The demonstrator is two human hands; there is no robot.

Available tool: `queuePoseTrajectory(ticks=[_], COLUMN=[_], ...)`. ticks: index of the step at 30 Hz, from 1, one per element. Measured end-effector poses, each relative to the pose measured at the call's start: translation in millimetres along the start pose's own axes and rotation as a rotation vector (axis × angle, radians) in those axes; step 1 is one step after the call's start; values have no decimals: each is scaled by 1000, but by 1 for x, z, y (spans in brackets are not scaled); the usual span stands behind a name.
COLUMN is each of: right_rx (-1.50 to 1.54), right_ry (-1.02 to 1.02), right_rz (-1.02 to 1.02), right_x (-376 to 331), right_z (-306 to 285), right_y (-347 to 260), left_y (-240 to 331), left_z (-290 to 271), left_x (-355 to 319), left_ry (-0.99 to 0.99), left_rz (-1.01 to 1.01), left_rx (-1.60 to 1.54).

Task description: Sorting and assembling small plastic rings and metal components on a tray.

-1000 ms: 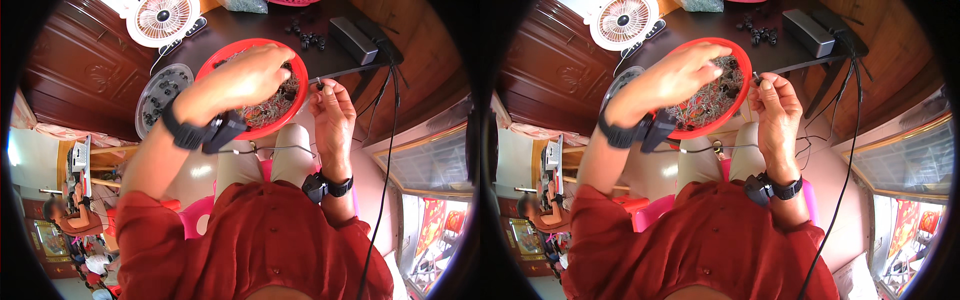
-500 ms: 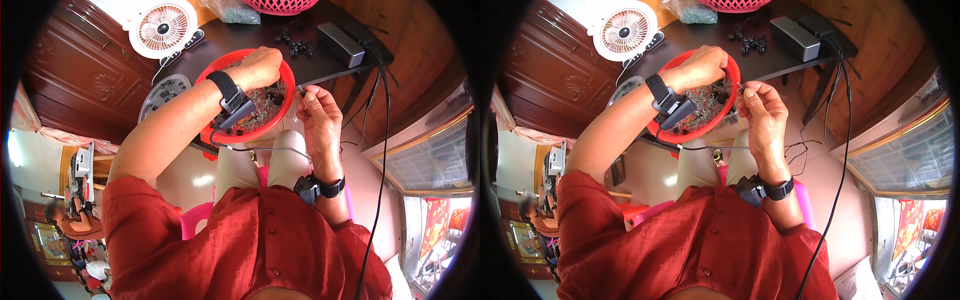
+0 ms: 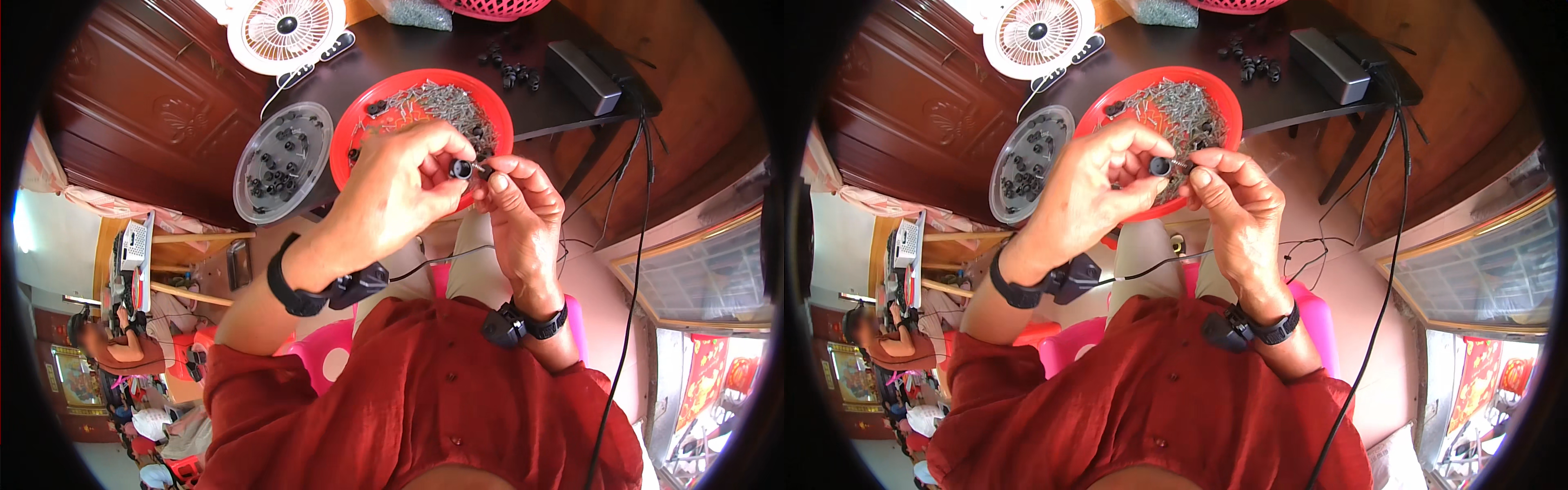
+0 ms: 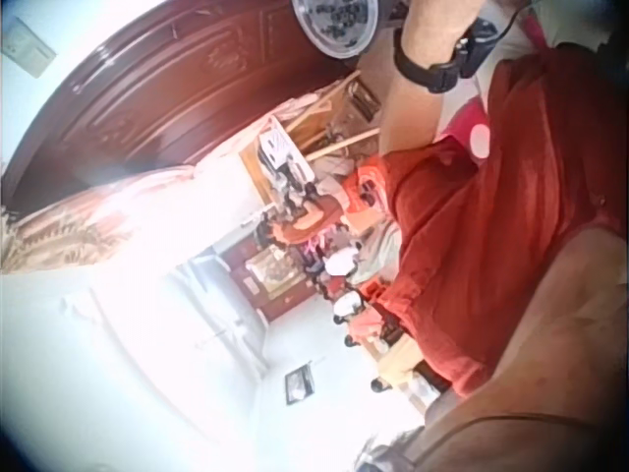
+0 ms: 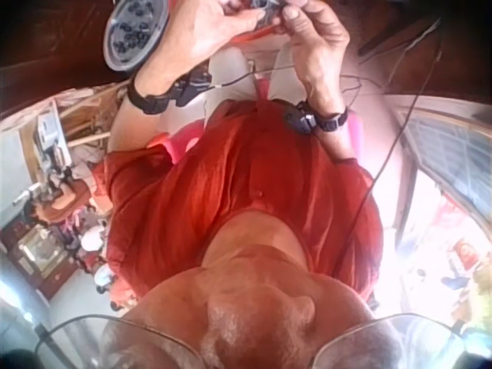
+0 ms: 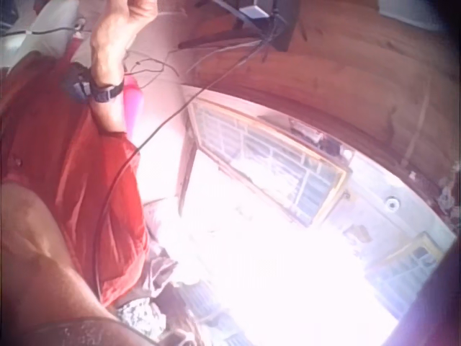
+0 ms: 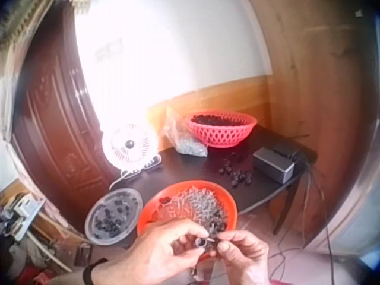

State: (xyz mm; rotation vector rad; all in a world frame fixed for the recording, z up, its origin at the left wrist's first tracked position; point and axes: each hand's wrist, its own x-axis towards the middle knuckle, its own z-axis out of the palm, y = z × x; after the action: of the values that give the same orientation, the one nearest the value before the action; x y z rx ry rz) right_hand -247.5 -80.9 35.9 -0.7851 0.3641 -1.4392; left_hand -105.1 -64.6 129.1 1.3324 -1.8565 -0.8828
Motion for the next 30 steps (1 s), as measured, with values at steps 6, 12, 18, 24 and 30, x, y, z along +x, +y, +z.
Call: queuePoseTrajectory(ticks=[6, 12, 18, 24, 30], right_rx=[-76, -192, -292, -333, -551], right_ry=[-62, -66, -76, -72, -70], right_rz=[8, 17, -15, -12, -137], right_x=[-14, -21, -22, -23, -21], right_z=[6, 20, 22, 24, 24], right_y=[10, 12, 14, 15, 14], left_y=[-21, -35, -37, -36, -34], left_z=[-3, -4, -3, -3, -1], left_x=[-27, -33, -37, -38, -37], left_ry=[131, 182, 189, 184, 182], left_rz=[-34, 38, 88, 93, 181], left_rx=[-43, 29, 76, 109, 292])
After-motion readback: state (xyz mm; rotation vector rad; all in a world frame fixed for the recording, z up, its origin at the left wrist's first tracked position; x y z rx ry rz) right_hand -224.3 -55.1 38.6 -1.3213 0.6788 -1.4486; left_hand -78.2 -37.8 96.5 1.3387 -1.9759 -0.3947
